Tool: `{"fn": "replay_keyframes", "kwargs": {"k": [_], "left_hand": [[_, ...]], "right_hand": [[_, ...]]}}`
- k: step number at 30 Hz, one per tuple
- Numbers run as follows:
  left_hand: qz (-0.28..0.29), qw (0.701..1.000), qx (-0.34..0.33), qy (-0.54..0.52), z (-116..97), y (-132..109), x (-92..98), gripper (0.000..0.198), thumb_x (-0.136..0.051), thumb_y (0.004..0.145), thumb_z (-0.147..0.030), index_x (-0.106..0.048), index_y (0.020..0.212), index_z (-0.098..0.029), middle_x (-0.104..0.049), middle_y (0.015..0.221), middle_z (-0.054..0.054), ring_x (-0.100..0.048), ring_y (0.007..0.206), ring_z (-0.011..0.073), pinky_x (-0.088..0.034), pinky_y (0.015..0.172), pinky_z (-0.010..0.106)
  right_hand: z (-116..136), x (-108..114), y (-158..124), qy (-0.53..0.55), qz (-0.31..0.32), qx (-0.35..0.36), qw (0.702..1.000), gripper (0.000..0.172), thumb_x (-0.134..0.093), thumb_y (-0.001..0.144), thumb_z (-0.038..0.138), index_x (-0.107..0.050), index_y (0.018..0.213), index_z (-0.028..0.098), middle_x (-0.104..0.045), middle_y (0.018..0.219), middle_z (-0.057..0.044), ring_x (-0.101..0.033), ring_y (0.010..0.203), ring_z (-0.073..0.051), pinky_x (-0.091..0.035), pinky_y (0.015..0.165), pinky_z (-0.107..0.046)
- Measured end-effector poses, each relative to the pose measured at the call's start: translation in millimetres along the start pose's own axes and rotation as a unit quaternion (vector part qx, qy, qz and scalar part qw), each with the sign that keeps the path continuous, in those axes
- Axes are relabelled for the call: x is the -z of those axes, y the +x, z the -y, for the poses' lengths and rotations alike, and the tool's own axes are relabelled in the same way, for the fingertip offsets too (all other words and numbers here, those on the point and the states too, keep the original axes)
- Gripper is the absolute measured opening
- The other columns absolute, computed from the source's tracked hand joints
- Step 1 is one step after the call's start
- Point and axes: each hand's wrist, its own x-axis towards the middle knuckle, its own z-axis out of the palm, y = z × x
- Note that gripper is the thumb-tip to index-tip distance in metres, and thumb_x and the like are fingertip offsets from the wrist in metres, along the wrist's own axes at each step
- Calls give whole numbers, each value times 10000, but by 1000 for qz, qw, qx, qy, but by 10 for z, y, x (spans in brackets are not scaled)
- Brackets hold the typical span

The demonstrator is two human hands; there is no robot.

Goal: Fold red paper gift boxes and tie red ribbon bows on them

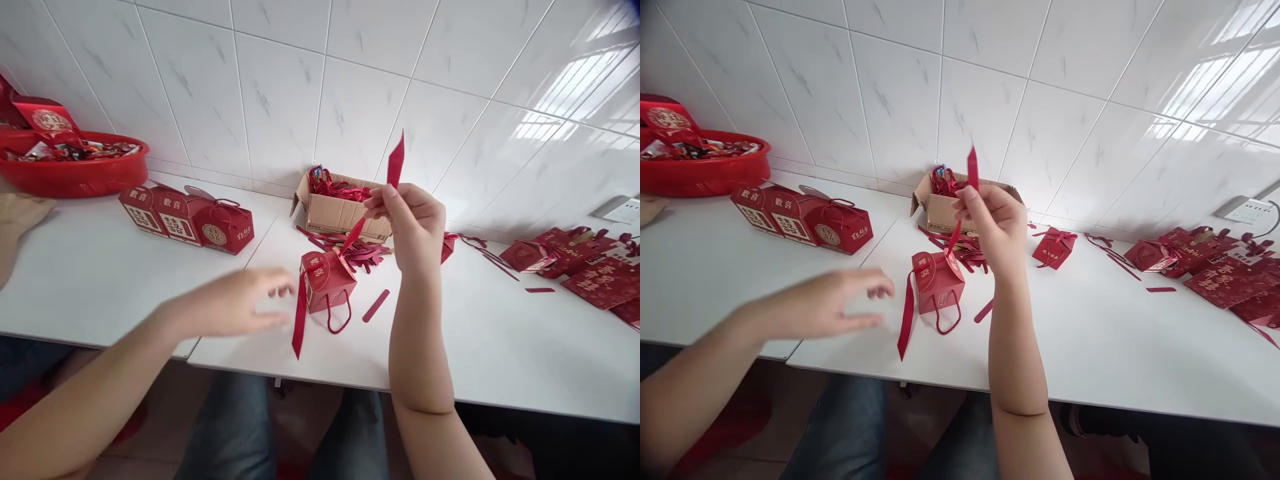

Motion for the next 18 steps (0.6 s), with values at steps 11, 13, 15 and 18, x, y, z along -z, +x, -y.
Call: {"fn": "replay_keyframes", "kwargs": {"k": [11, 13, 15, 18], "left_hand": [[10, 988, -126, 86, 211, -544, -964, 161, -609, 888, -278, -703, 1002, -214, -733, 956, 33, -618, 951, 192, -487, 829, 302], [-4, 983, -150, 106, 228, -574, -977, 143, -580, 907, -246, -710, 956, -210, -730, 921, 29, -611, 903, 175, -481, 790, 286], [-20, 980, -160, 118, 234, -594, -997, 156, -564, 916, -228, -719, 934, -215, -731, 899, 28, -605, 869, 164, -478, 764, 276], [-49, 976, -174, 121, 242, -614, -1023, 178, -550, 919, -200, -727, 916, -220, -739, 882, 26, -600, 834, 160, -477, 726, 277]], "right_hand": [[-166, 240, 75, -17, -63, -12, 998, 319, -531, 894, 495, -672, 903, 209, -663, 765, -15, -675, 706, -125, -543, 642, -286], [-184, 283, 79, -16, -72, -15, 997, 327, -530, 892, 505, -667, 895, 209, -660, 750, -14, -671, 679, -121, -538, 619, -278], [-190, 308, 83, -12, -82, -21, 996, 325, -547, 883, 506, -667, 870, 204, -655, 728, -9, -660, 643, -112, -529, 596, -268], [-178, 320, 88, -18, -91, -20, 996, 332, -565, 872, 510, -674, 838, 198, -637, 687, 1, -630, 590, -97, -503, 555, -252]]}}
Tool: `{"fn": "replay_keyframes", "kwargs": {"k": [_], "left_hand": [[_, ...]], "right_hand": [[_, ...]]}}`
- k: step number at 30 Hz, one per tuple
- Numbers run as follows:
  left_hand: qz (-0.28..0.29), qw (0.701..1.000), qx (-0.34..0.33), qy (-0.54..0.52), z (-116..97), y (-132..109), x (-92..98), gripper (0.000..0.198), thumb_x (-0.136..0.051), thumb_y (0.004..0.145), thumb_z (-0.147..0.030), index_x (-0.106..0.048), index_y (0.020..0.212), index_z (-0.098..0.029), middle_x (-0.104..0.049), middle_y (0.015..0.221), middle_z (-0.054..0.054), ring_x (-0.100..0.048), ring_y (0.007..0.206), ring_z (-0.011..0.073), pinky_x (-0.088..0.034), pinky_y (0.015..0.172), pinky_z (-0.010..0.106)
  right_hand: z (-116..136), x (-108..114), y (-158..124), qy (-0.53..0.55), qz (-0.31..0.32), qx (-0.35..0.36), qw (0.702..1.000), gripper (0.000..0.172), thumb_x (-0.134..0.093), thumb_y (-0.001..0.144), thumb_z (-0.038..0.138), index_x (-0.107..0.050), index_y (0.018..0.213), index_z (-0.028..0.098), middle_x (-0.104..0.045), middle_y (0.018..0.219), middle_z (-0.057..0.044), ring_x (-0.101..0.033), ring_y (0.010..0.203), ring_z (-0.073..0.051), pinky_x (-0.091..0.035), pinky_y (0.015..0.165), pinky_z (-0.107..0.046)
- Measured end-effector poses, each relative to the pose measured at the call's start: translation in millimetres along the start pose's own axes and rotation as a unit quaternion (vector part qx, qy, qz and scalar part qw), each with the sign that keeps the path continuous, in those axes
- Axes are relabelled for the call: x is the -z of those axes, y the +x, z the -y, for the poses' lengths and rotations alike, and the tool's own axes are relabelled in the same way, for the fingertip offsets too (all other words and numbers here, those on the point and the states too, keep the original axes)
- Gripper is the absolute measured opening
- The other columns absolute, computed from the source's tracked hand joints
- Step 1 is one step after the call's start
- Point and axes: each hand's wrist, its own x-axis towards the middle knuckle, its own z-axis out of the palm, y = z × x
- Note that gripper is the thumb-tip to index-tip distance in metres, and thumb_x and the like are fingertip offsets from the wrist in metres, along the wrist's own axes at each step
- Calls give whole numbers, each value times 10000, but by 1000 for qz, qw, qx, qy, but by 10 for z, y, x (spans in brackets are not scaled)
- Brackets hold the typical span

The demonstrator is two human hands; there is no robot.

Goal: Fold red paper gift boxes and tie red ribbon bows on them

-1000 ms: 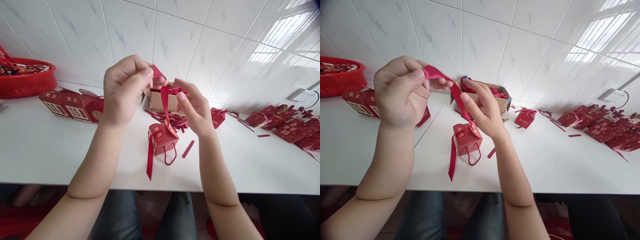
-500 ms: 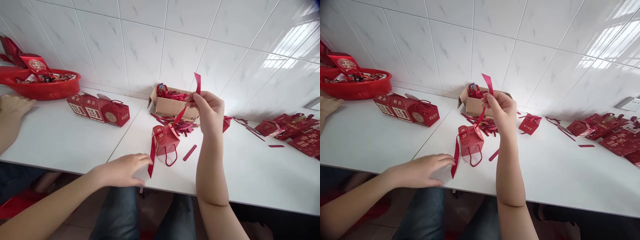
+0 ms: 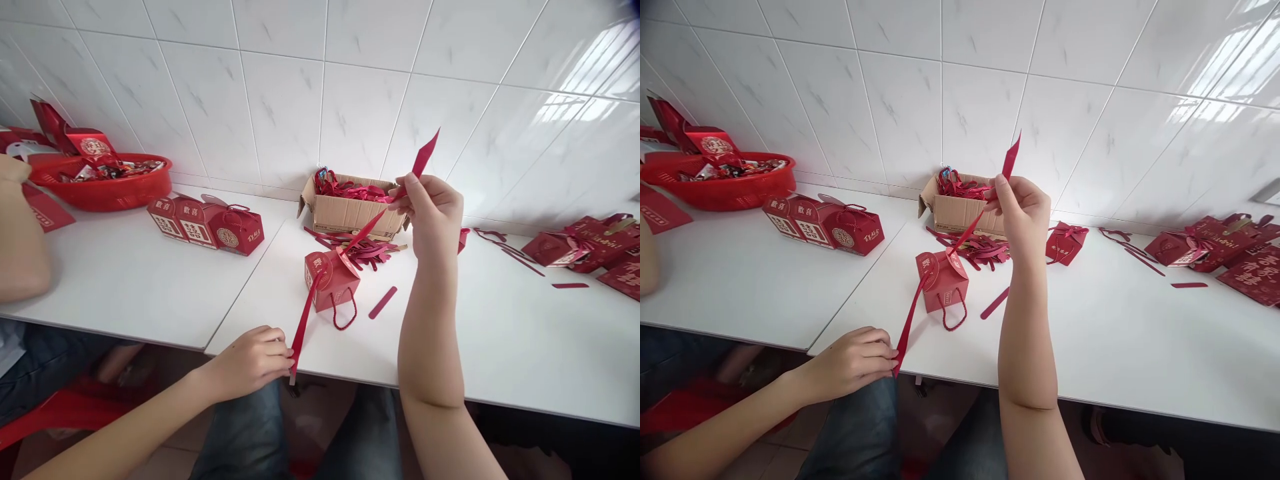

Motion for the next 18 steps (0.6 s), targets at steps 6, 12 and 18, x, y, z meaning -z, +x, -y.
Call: {"fn": "replay_keyframes", "kwargs": {"k": [6, 12, 18], "left_hand": [[-9, 999, -3, -46, 55, -17, 93, 168, -556, 908, -178, -714, 863, -212, -744, 837, 15, -607, 827, 168, -493, 725, 280], [27, 996, 24, -80, 64, -45, 75, 247, -601, 885, -280, -650, 1105, -180, -715, 967, 83, -612, 915, 205, -519, 828, 329], [-53, 996, 57, -44, 43, -36, 5, 267, -614, 874, -259, -632, 1130, -188, -660, 931, 81, -601, 890, 188, -534, 811, 317]], "right_hand": [[12, 28, -6, -36, -27, 16, 999, 317, -611, 838, 511, -715, 839, 211, -598, 635, 13, -594, 583, -106, -480, 544, -268], [-5, 41, -2, -26, -26, 3, 999, 320, -620, 829, 514, -725, 860, 213, -583, 636, 14, -594, 622, -109, -485, 576, -274], [33, 23, -2, -30, -19, -21, 999, 308, -657, 801, 506, -727, 823, 208, -603, 642, 8, -591, 624, -111, -466, 558, -264]]}}
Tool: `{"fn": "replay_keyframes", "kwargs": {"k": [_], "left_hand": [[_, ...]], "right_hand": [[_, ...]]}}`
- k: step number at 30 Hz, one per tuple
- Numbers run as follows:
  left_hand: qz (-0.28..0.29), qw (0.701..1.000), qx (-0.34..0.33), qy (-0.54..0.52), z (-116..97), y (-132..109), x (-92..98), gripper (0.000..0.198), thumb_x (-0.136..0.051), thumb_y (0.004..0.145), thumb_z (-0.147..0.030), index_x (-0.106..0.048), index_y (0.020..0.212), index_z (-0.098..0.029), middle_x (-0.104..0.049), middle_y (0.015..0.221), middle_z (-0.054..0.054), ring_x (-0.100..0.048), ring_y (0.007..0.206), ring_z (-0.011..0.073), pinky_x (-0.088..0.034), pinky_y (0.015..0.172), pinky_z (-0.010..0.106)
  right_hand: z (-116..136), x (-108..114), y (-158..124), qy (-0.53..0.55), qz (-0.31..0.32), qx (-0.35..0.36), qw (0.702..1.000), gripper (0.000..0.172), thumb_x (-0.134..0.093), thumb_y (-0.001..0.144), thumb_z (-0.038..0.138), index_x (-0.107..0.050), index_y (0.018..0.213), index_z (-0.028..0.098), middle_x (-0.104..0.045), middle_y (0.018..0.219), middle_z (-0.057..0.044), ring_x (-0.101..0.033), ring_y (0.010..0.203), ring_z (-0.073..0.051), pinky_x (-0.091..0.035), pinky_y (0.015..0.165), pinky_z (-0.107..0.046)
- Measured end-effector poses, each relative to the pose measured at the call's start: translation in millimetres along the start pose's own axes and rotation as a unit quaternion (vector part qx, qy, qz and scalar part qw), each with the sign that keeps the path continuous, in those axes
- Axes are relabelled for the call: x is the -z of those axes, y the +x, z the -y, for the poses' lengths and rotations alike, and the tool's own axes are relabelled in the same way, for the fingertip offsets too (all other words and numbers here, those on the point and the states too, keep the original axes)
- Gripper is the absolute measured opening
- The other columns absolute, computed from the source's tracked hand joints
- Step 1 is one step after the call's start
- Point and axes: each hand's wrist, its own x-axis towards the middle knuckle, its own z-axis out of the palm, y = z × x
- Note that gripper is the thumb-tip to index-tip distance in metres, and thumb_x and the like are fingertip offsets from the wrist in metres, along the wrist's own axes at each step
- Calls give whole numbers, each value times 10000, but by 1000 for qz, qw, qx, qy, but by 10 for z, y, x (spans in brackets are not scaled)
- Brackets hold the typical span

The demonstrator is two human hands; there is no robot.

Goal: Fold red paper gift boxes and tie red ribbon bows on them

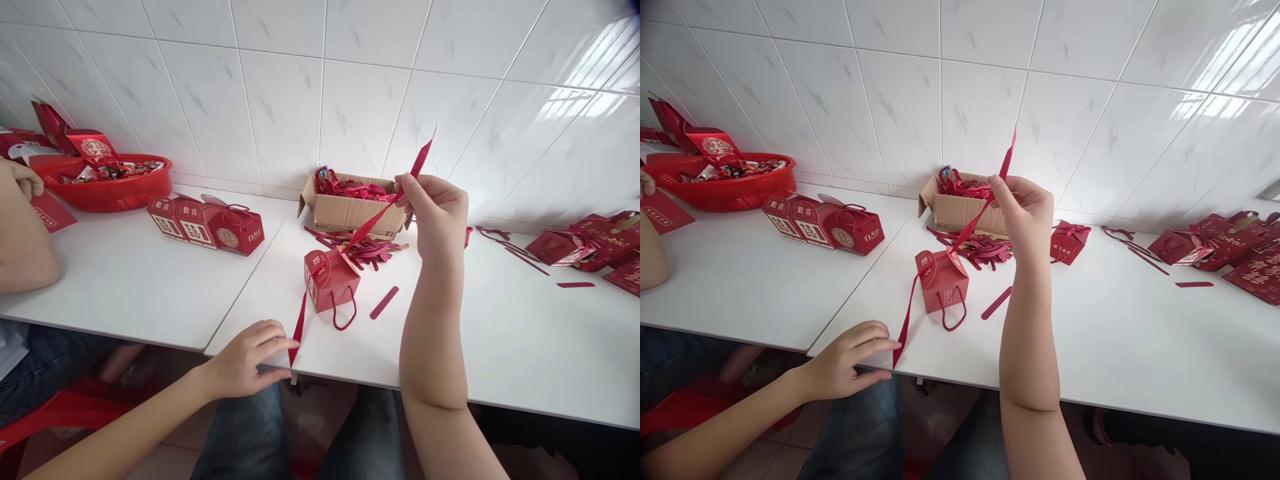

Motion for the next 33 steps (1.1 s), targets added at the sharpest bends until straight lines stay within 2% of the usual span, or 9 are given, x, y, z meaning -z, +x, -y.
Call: {"fn": "replay_keyframes", "kwargs": {"k": [3, 7, 10, 13, 17, 20, 24, 28, 33], "left_hand": [[16, 999, 46, 20, -11, 37, 9, 389, -637, 847, -319, -611, 1225, -228, -628, 1117, 118, -580, 1079, 254, -538, 878, 374], [49, 998, 16, 39, -31, -3, -57, 349, -646, 840, -298, -652, 1186, -245, -682, 1114, 99, -584, 1132, 298, -522, 929, 457], [37, 999, 2, -21, -28, -31, -23, 268, -626, 858, -218, -682, 1120, -208, -729, 990, 78, -648, 1016, 232, -544, 910, 372], [17, 991, 30, -130, 10, 67, 243, 283, -593, 866, -156, -673, 1134, -201, -717, 977, 80, -674, 903, 161, -564, 811, 246], [-103, 976, 72, -176, 111, 461, 774, 386, -572, 813, -55, -674, 1127, -255, -707, 1004, 58, -665, 903, 160, -563, 771, 235], [-177, 948, 69, -254, 168, 910, 1015, 342, -660, 789, -124, -699, 1103, -255, -716, 976, 65, -661, 808, 159, -569, 697, 256], [-341, 891, 112, -277, 134, 1497, 1067, 131, -715, 793, -280, -757, 880, -192, -725, 803, 56, -620, 643, 119, -527, 605, 241], [-373, 872, 110, -297, 30, 1835, 1058, 243, -671, 832, -408, -749, 806, -179, -696, 727, 42, -607, 610, 110, -510, 587, 240], [-392, 876, 60, -275, -53, 1963, 1065, 208, -703, 802, -419, -755, 800, -217, -679, 748, 26, -625, 708, 136, -525, 637, 261]], "right_hand": [[3, -4, 2, 0, -3, 1, 1000, 291, -661, 799, 497, -727, 803, 214, -610, 641, 9, -592, 621, -111, -466, 560, -268], [-13, -8, 8, 8, -10, 0, 1000, 269, -682, 781, 487, -733, 791, 222, -615, 627, 12, -597, 612, -118, -480, 553, -276], [-21, -12, 9, 19, -16, 1, 1000, 236, -699, 773, 458, -738, 807, 228, -629, 640, 14, -614, 629, -125, -506, 569, -289], [-33, -18, 14, 32, -18, 1, 999, 197, -714, 769, 415, -734, 832, 229, -649, 675, 14, -629, 647, -126, -532, 603, -304], [-70, -36, 39, 70, -20, 0, 997, 201, -744, 747, 350, -690, 908, 243, -671, 732, 22, -642, 645, -118, -553, 631, -307], [-91, -52, 56, 93, -43, -8, 995, 203, -759, 734, 320, -633, 873, 243, -662, 707, 38, -633, 600, -103, -549, 607, -285], [-69, -65, 49, 99, -56, 3, 994, 203, -749, 747, 328, -576, 784, 227, -649, 697, 35, -645, 616, -106, -558, 612, -278], [0, -71, 8, 103, -53, 10, 993, 183, -702, 792, 359, -575, 804, 227, -678, 755, 15, -667, 662, -120, -571, 643, -295], [61, -111, -23, 93, -19, -5, 995, 140, -658, 823, 346, -587, 830, 226, -686, 750, 7, -689, 729, -143, -575, 672, -304]]}}
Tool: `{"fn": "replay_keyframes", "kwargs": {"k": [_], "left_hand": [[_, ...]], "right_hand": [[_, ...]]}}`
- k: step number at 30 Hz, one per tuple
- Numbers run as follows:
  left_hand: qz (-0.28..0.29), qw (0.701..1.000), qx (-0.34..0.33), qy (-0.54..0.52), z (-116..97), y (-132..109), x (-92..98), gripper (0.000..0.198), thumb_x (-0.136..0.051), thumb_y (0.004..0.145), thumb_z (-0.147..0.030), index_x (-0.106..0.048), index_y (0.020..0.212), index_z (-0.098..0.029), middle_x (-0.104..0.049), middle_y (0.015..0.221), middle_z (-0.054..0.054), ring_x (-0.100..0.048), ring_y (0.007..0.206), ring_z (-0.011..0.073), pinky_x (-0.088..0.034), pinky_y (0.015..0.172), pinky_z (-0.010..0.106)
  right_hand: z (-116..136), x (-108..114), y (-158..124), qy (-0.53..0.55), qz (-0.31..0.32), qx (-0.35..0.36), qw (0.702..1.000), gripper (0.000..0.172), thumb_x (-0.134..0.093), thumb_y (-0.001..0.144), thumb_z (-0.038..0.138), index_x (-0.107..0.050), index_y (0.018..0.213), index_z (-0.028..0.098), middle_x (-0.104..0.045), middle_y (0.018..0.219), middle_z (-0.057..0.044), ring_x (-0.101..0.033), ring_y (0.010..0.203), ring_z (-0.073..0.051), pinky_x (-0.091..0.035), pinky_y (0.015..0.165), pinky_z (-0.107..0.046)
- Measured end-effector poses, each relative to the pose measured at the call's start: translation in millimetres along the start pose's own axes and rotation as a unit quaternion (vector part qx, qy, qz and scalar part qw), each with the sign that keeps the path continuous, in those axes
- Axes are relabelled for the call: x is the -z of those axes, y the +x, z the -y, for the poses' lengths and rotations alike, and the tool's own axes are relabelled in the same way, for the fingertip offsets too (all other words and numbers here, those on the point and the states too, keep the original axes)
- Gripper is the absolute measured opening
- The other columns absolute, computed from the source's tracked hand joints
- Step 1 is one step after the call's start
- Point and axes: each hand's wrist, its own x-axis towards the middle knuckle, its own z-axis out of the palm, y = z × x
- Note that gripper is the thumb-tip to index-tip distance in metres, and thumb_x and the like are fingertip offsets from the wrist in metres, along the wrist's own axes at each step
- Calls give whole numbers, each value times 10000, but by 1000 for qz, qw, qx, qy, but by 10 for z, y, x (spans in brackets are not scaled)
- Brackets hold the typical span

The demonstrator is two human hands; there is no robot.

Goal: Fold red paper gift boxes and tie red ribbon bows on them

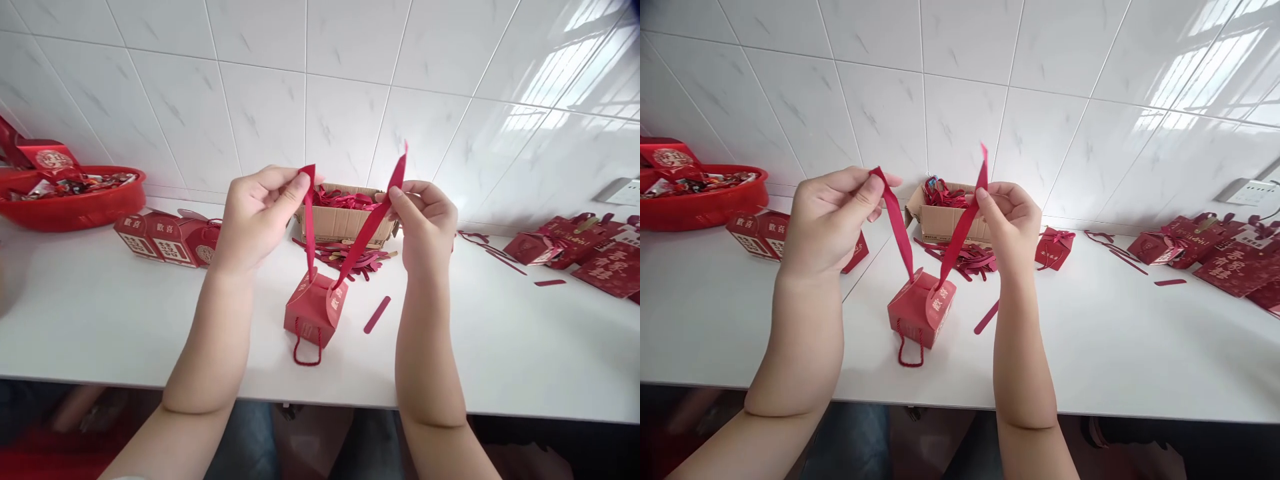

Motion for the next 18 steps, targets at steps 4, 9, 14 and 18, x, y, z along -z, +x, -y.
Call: {"fn": "replay_keyframes", "kwargs": {"k": [4, 9, 14, 18], "left_hand": [[-21, 1000, 3, -10, 21, 15, -34, 164, -711, 801, -387, -751, 795, -228, -610, 635, 0, -594, 651, 127, -476, 592, 265], [-49, 995, -4, -85, 49, 20, -55, 152, -675, 841, -354, -768, 859, -235, -539, 580, -12, -408, 482, 68, -260, 431, 247], [-36, 992, -23, -119, -9, -12, -78, 141, -699, 818, -361, -774, 868, -253, -567, 619, -17, -399, 479, 53, -230, 385, 244], [-51, 994, -49, -89, -29, -24, -79, 135, -697, 823, -345, -773, 899, -263, -530, 550, -35, -364, 466, 51, -263, 411, 250]], "right_hand": [[-2, -71, -4, 0, 15, -17, 1000, 95, -623, 838, 313, -594, 851, 223, -687, 740, 5, -698, 779, -155, -567, 673, -296], [1, -184, -44, 9, 33, -19, 999, 164, -612, 846, 389, -584, 869, 229, -687, 768, 4, -699, 808, -159, -567, 694, -300], [50, -277, -107, 32, 67, -49, 996, 230, -669, 799, 459, -594, 816, 241, -691, 810, 0, -690, 839, -160, -571, 717, -299], [115, -369, -176, 62, 116, -83, 988, 241, -708, 765, 459, -606, 784, 241, -699, 836, 2, -686, 824, -158, -575, 719, -309]]}}
